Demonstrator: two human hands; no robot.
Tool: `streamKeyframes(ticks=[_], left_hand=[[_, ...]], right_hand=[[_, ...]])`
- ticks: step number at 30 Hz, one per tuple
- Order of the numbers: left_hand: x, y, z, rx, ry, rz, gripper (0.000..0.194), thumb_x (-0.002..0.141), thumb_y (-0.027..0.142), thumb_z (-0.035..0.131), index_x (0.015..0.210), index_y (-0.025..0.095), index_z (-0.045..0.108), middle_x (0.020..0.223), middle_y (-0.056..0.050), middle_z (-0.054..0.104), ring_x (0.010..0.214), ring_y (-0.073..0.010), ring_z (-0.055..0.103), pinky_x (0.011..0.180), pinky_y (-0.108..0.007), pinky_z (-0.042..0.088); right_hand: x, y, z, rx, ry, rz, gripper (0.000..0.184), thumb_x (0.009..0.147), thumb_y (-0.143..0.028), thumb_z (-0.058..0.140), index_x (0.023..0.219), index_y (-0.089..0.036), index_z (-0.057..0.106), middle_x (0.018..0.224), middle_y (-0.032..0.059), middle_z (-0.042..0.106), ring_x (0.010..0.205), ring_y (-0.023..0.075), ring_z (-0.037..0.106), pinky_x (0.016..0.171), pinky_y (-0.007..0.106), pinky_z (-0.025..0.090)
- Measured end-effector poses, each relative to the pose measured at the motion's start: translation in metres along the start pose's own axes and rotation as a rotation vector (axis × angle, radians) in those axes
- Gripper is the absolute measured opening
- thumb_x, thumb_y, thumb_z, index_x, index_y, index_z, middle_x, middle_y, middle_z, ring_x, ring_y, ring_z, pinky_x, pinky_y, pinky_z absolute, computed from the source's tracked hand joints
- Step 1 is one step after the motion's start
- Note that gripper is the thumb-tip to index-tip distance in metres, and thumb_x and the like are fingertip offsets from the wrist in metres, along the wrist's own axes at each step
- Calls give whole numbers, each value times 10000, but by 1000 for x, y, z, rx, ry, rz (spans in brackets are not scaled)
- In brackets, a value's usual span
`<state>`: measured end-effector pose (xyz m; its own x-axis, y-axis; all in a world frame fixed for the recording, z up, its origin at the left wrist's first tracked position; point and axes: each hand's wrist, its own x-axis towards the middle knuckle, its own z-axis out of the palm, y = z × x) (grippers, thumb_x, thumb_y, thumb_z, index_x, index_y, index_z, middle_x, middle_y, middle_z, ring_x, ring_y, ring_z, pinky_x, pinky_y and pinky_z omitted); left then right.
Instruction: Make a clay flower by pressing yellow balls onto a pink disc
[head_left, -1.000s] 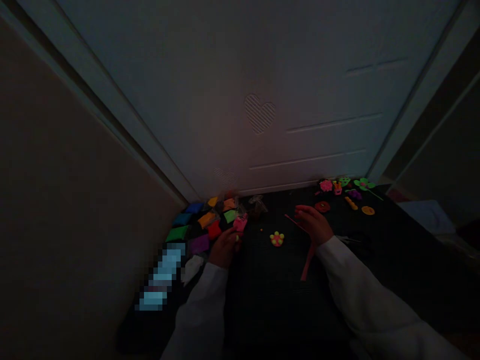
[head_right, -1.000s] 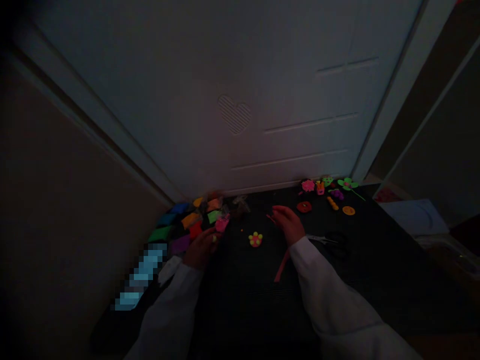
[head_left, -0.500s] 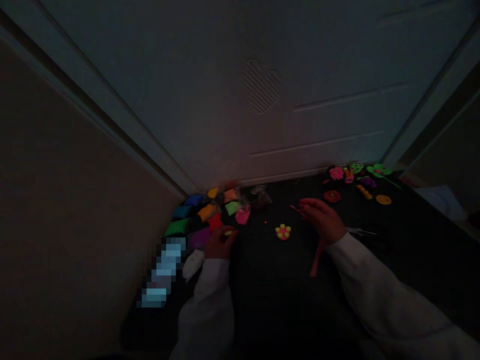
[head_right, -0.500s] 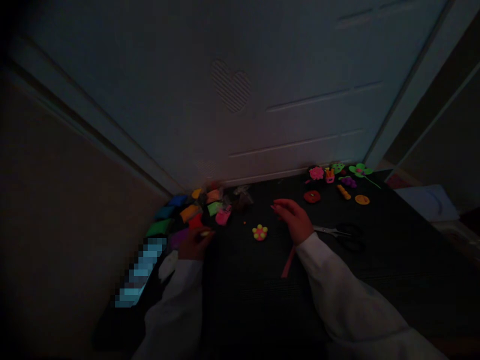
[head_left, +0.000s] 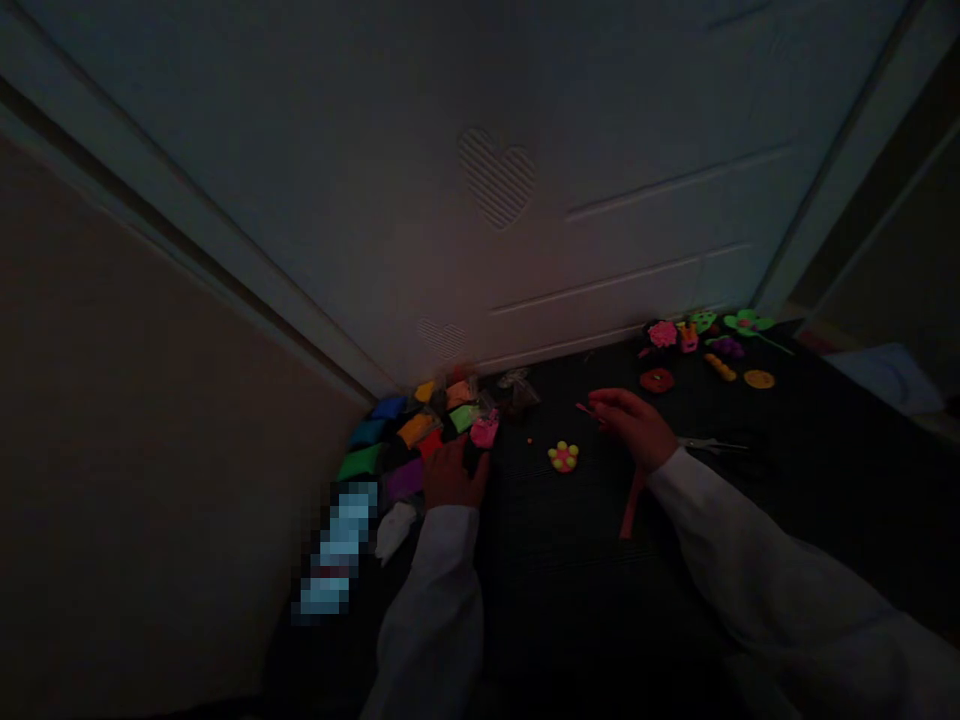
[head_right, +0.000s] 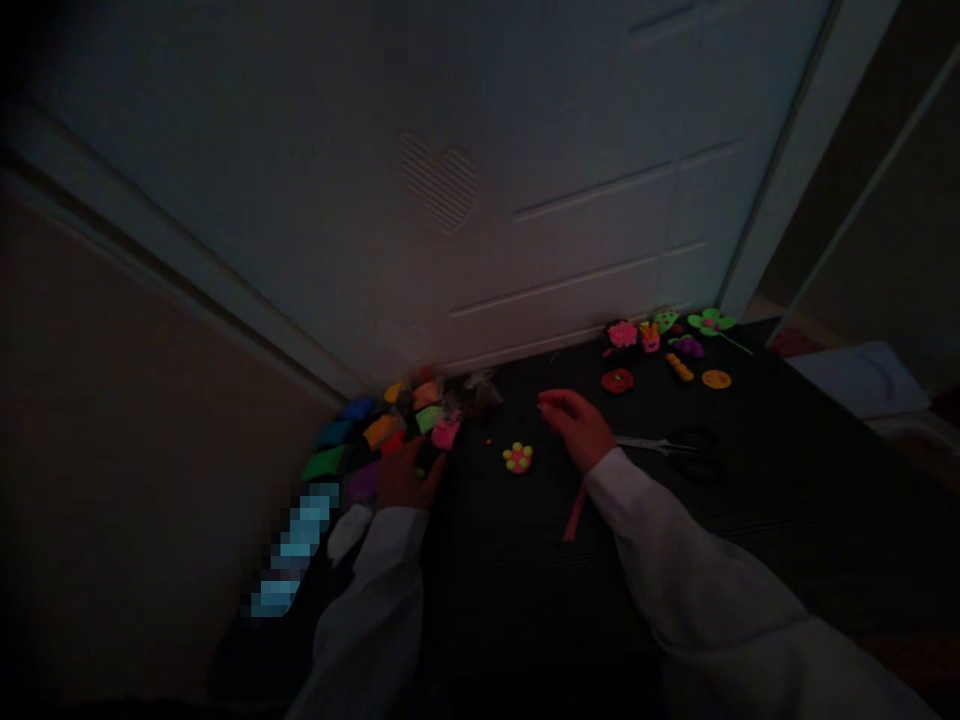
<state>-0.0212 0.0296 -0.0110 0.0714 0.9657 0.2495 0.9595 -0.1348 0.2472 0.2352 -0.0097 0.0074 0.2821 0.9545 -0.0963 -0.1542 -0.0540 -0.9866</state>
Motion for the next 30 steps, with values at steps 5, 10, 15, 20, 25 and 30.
streamKeyframes(ticks=[5,10,15,20,25,30], left_hand=[[13,23,-1,124,1,-92,627,648,549,505,1150,175,482,1102,-157,559,1086,-355,425,895,-527,266],[22,32,4,134,1,-111,466,642,459,549,1009,171,552,945,-152,614,1006,-350,482,869,-534,259],[23,20,3,14,75,-73,381,654,354,552,986,166,544,942,-134,604,980,-328,506,870,-536,276],[22,8,-6,-250,190,83,377,671,316,555,990,125,485,993,-126,541,959,-233,509,840,-399,397],[6,26,0,-567,140,323,369,658,267,597,980,147,461,982,-94,520,877,-166,540,746,-313,470],[-14,51,5,-798,-7,479,366,629,222,643,958,182,489,1006,-73,527,933,-167,540,776,-310,475]], right_hand=[[2,-1,-1,1,-1,-10,275,633,-343,593,868,-201,597,851,11,607,783,121,552,645,250,423],[1,-3,0,-23,3,-24,292,639,-360,577,877,-191,587,844,14,604,760,114,551,642,251,428],[1,-2,0,-78,-8,-58,299,665,-365,554,900,-181,575,857,28,601,753,119,554,650,269,437],[-5,-4,2,-193,-44,-182,288,716,-361,519,936,-182,573,918,51,594,840,150,553,757,331,439],[-22,-8,12,-363,-124,-402,323,711,-341,564,1018,-243,574,1070,41,544,1010,169,488,890,350,382],[-29,-9,18,-586,-198,-632,242,739,-346,542,936,-218,601,942,50,588,960,166,509,902,366,387]])
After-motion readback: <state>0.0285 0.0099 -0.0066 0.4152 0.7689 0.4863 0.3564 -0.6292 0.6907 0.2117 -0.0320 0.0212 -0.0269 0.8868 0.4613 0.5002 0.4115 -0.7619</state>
